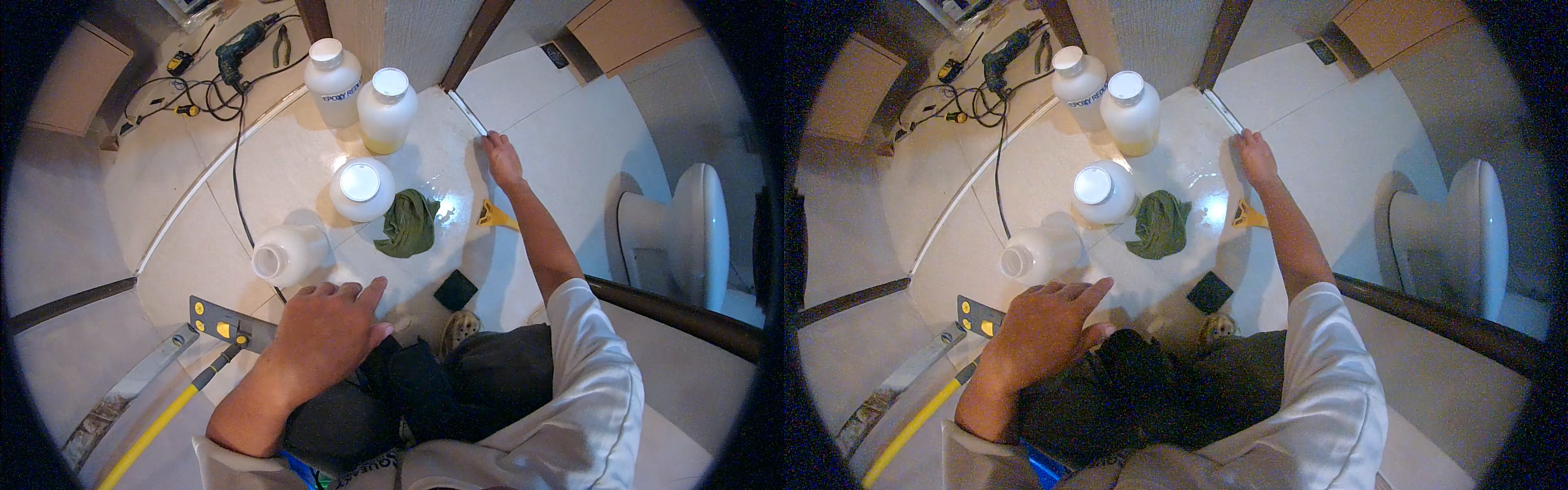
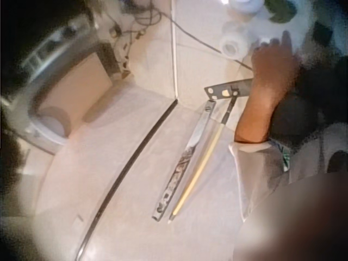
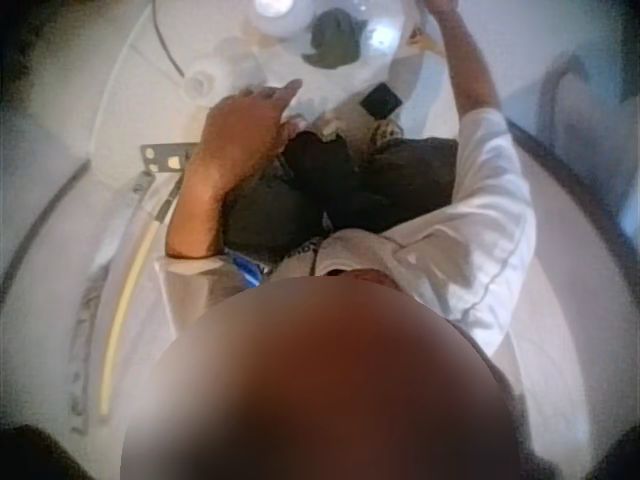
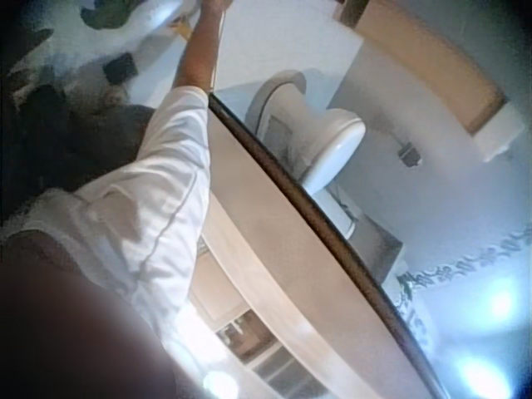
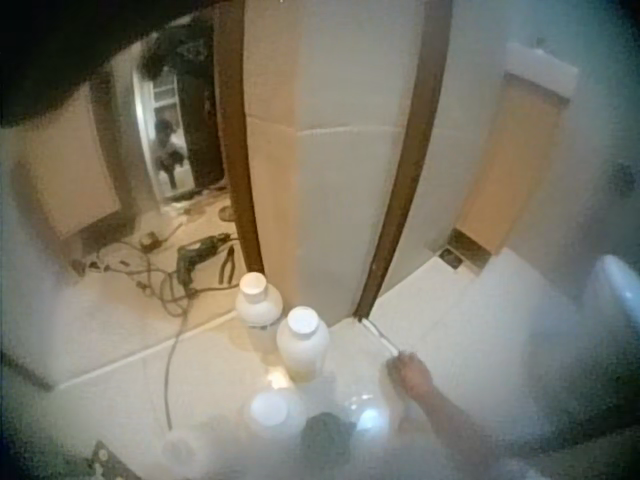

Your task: The person pours liquid from a large white bottle onto the tiled floor and wipes the area with a green cloth and a yellow squeegee. They repeat this process, moving between different spots on the floor, and occasionally wring the cloth in a blue bucket.

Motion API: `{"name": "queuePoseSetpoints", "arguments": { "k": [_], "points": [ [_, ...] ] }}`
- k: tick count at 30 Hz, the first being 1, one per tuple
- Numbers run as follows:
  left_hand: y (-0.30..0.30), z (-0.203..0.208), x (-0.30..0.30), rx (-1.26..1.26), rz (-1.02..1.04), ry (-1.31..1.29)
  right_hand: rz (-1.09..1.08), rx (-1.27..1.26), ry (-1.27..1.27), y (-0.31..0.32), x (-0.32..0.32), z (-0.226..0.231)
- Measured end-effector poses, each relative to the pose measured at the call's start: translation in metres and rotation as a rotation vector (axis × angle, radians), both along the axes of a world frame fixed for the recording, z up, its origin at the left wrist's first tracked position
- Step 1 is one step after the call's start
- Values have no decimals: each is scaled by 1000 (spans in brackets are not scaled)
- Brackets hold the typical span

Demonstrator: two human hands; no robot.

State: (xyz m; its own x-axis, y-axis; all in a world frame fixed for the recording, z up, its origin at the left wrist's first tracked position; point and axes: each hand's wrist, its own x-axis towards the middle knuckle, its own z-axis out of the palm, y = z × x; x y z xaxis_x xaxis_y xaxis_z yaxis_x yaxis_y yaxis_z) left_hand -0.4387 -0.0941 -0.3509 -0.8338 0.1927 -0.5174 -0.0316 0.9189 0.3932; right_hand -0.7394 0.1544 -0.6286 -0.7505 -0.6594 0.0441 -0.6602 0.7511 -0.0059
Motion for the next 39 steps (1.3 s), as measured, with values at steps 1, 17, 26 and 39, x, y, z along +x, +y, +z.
{"name": "queuePoseSetpoints", "arguments": {
  "k": [1, 17, 26, 39],
  "points": [
    [0, 0, 1, 0, 10, -4, 17, -2, 38, -1, 2, 1],
    [-113, -56, 28, 75, 638, 602, -292, -668, -542, 0, 42, 21],
    [-102, -172, 76, 699, 921, 424, 185, -659, -827, -36, 139, 23],
    [-64, -153, 10, 313, 392, 682, 508, -766, -891, -55, 200, 51]
  ]
}}
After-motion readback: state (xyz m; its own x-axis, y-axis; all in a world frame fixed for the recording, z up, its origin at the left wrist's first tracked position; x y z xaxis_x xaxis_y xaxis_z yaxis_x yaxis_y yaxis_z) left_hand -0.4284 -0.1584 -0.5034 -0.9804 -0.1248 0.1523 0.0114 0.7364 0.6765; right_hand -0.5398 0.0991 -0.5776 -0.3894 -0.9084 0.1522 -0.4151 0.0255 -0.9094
